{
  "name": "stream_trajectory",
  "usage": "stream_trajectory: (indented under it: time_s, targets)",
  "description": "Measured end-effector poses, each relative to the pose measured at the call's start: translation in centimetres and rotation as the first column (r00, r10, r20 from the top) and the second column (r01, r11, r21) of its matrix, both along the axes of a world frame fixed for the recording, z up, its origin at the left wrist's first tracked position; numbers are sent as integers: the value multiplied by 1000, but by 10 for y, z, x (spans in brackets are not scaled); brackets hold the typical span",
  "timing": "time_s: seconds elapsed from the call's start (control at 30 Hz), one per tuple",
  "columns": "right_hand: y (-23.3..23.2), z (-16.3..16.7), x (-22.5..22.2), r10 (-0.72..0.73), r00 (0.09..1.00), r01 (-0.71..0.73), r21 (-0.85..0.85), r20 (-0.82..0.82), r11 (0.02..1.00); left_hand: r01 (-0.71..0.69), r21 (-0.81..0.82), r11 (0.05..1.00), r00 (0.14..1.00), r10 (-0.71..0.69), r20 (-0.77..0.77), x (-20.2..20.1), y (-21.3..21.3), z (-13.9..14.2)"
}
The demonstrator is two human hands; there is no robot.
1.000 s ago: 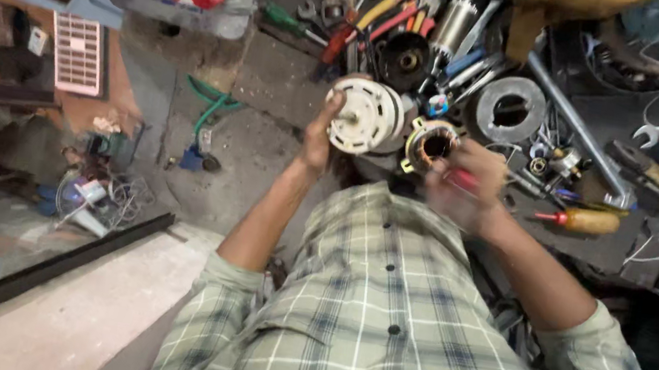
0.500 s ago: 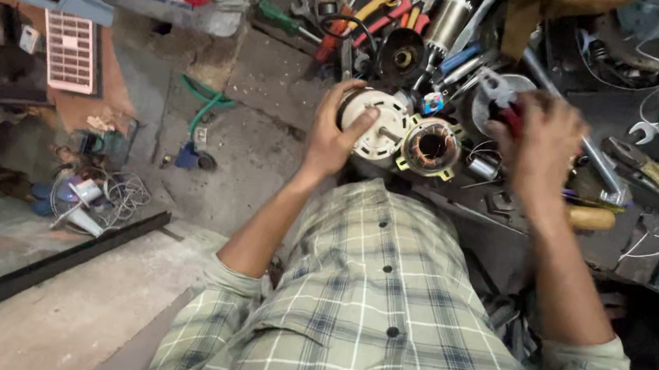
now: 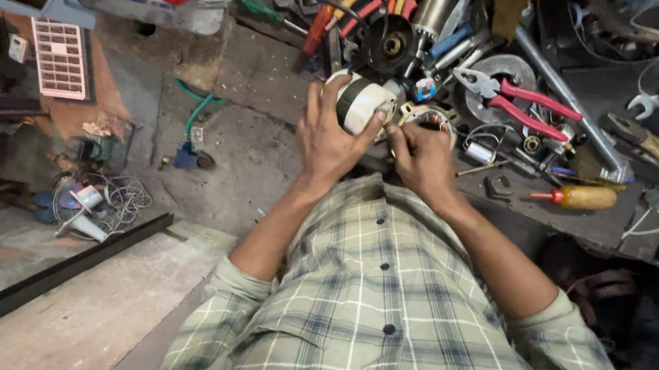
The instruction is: The person holds a white cylindrical electrical component and uses pliers and a screwdriver to adjust wires and internal parts. The person repeatedly rotates the component, pulls wires, and manipulates small internal pieces while working at a cluttered bench.
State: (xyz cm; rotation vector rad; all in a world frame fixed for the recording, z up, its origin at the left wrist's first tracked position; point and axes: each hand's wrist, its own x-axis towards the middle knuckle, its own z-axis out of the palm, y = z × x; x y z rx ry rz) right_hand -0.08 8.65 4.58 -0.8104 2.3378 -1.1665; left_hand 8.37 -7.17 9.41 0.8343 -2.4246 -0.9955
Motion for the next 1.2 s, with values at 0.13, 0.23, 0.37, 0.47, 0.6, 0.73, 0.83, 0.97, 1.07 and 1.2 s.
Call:
stream_trajectory:
  time_s: [0.13, 0.23, 0.37, 0.47, 0.6, 0.73, 0.83, 0.97, 1.07, 1.2]
  targets:
    - [-6, -14, 9, -93, 860, 174, -116, 502, 978, -19, -93, 996, 999, 15, -41, 0, 0, -1]
    - [-2, -13, -1, 51, 999, -51, -144, -3, 988, -22, -47, 999, 998, 19, -65, 2, -2, -1]
    - [4, -3, -28, 267, 761, -422, -138, -591, 896, 20, -42, 999, 999, -21, -36, 3, -5, -1]
    - [2, -6, -26, 265, 752, -410, -114, -603, 905, 25, -44, 999, 999, -27, -46, 0, -5, -2]
    - [-5, -23, 7, -14, 983, 26, -62, 182, 998, -21, -152, 988, 997, 10, -74, 5, -3, 0]
    - [-18, -30, 9, -18, 719, 203, -185, 695, 962, -72, -198, 978, 997, 63, -55, 10, -8, -2]
    - [-15, -17, 6, 73, 868, 6, -155, 492, 988, -102, 61, 993, 994, 104, -40, 17, -12, -7]
    - [-5, 14, -2, 181, 982, -159, -289, 51, 944, -35, 613, 789, 939, 237, -251, 22, -16, -18]
    - [-15, 32, -11, 234, 965, -261, -346, -117, 901, -17, 819, 574, 905, 358, -232, 31, -14, -18]
    - [-32, 44, 1, 316, 926, -373, -384, -206, 844, 238, 744, 625, 862, 216, -458, 42, -4, -10]
